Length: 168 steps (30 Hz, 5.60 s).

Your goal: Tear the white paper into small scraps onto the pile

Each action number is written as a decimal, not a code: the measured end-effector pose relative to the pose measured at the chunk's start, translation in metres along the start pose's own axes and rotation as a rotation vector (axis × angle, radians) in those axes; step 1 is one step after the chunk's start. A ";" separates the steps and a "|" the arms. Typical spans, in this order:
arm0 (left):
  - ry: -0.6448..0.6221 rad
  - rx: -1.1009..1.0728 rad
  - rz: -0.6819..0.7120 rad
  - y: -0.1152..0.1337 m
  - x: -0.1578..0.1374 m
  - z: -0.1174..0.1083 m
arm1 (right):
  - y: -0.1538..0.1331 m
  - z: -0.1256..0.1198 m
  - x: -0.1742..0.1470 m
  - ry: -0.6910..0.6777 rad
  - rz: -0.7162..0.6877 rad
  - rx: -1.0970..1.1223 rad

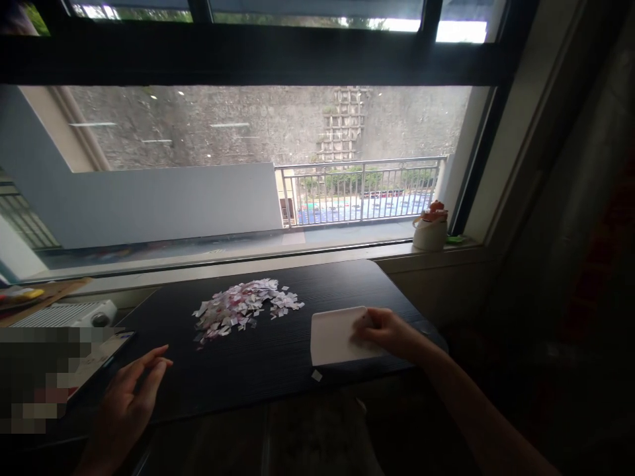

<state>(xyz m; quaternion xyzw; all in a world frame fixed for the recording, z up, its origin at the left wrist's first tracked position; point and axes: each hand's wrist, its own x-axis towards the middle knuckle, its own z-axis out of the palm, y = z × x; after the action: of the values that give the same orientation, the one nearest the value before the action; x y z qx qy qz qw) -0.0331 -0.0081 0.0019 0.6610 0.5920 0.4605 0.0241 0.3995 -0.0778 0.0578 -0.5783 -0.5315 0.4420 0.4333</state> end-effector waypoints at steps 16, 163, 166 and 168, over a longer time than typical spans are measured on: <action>0.021 -0.020 0.005 -0.001 0.000 0.002 | 0.007 -0.003 -0.013 -0.074 0.085 0.130; 0.127 -0.079 0.017 -0.001 -0.007 0.009 | 0.004 0.138 -0.005 0.005 -0.095 0.169; 0.126 -0.075 0.024 -0.002 -0.007 0.009 | 0.004 0.136 -0.007 0.057 -0.121 0.168; 0.127 -0.078 0.029 -0.002 -0.007 0.009 | 0.006 0.129 -0.005 0.161 -0.151 0.176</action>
<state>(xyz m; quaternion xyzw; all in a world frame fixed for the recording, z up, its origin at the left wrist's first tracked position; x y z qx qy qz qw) -0.0277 -0.0087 -0.0086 0.6374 0.5644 0.5245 0.0056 0.2758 -0.0791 0.0218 -0.5302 -0.4962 0.4052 0.5554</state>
